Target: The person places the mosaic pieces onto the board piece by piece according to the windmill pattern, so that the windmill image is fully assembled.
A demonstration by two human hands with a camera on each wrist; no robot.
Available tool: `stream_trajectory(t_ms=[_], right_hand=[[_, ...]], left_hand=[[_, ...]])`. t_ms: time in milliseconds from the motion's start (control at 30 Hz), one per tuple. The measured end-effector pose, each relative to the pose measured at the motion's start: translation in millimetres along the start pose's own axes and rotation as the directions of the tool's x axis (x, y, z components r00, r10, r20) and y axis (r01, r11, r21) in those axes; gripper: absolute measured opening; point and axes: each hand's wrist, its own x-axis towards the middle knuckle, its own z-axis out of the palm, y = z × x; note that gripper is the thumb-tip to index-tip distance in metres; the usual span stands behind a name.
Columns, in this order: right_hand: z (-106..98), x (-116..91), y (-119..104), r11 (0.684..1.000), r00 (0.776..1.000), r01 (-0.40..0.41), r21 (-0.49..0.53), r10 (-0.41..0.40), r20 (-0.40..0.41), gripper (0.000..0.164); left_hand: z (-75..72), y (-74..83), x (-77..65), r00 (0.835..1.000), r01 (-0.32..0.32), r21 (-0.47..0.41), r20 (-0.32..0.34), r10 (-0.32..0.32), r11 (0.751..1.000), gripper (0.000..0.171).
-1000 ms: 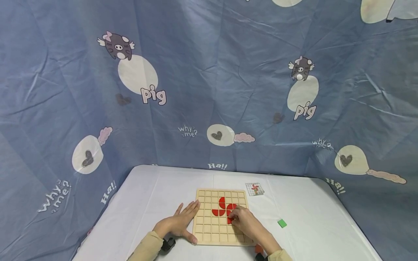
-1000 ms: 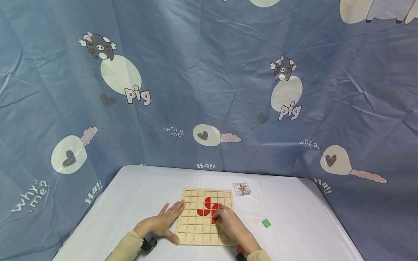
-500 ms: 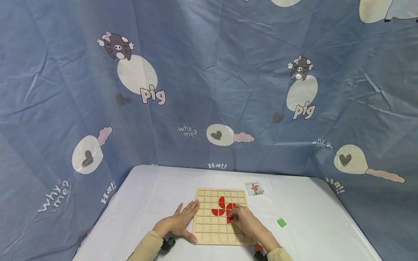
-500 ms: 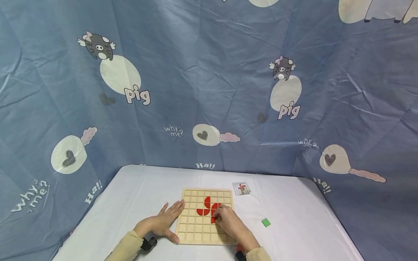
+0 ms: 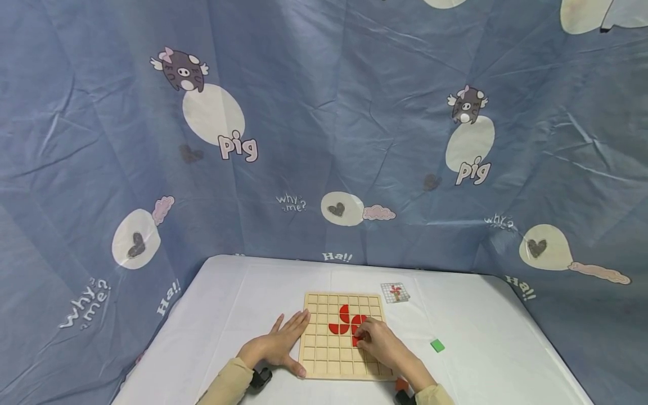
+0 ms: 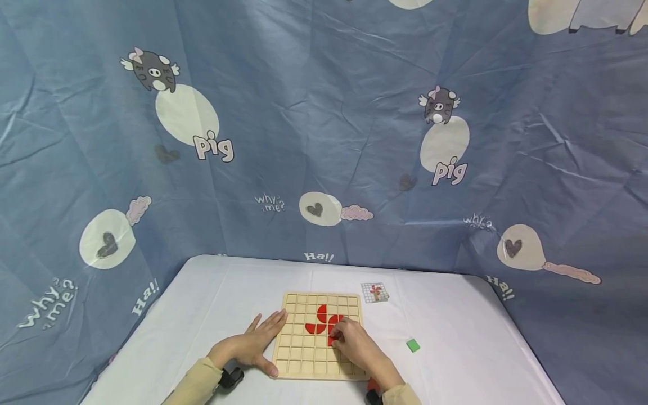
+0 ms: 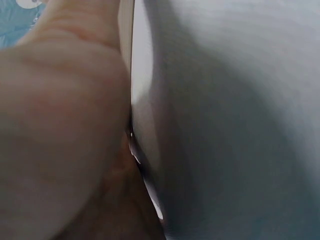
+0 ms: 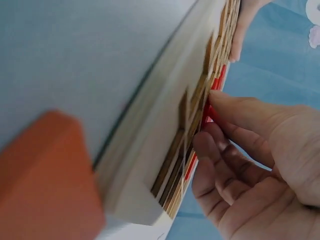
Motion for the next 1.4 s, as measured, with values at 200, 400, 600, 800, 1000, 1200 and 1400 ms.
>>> stream_trajectory(t_ms=[200, 400, 600, 800, 1000, 1200, 1400], right_hand=[[-1, 1, 1, 1.000, 1.000, -0.005, -0.013, 0.005, 0.008, 0.009], [0, 0, 0, 1.000, 1.000, 0.007, -0.017, -0.007, -0.006, 0.010], [-9, -6, -2, 0.999, 1.000, -0.023, 0.037, 0.023, -0.020, 0.009], [-30, -15, 4, 0.996, 0.993, -0.074, 0.052, 0.078, -0.084, 0.010], [-51, -29, 15, 0.978, 0.967, -0.198, 0.067, 0.207, -0.151, 0.017], [-69, -46, 35, 0.951, 0.932, -0.307, 0.048, 0.310, -0.187, 0.025], [-86, -64, 52, 0.927, 0.909, -0.371, 0.046, 0.373, -0.186, 0.029]], left_hand=[[0.6, -1.2, 0.3, 1.000, -0.006, -0.011, 0.002, 0.006, 1.000, 0.132], [0.6, -0.8, -0.4, 1.000, -0.014, -0.008, -0.004, 0.014, 1.000, 0.132], [1.2, -0.4, -0.9, 1.000, -0.020, -0.011, -0.003, 0.019, 1.000, 0.131], [0.8, -0.8, -0.5, 1.000, -0.018, -0.015, -0.004, 0.018, 1.000, 0.131], [-1.1, 0.2, -1.8, 1.000, -0.015, -0.021, -0.003, 0.015, 1.000, 0.132], [-1.1, 1.5, -2.5, 1.000, -0.008, -0.029, -0.008, 0.008, 1.000, 0.132], [0.8, -0.2, -1.2, 1.000, -0.018, -0.051, -0.017, 0.017, 0.999, 0.134]])
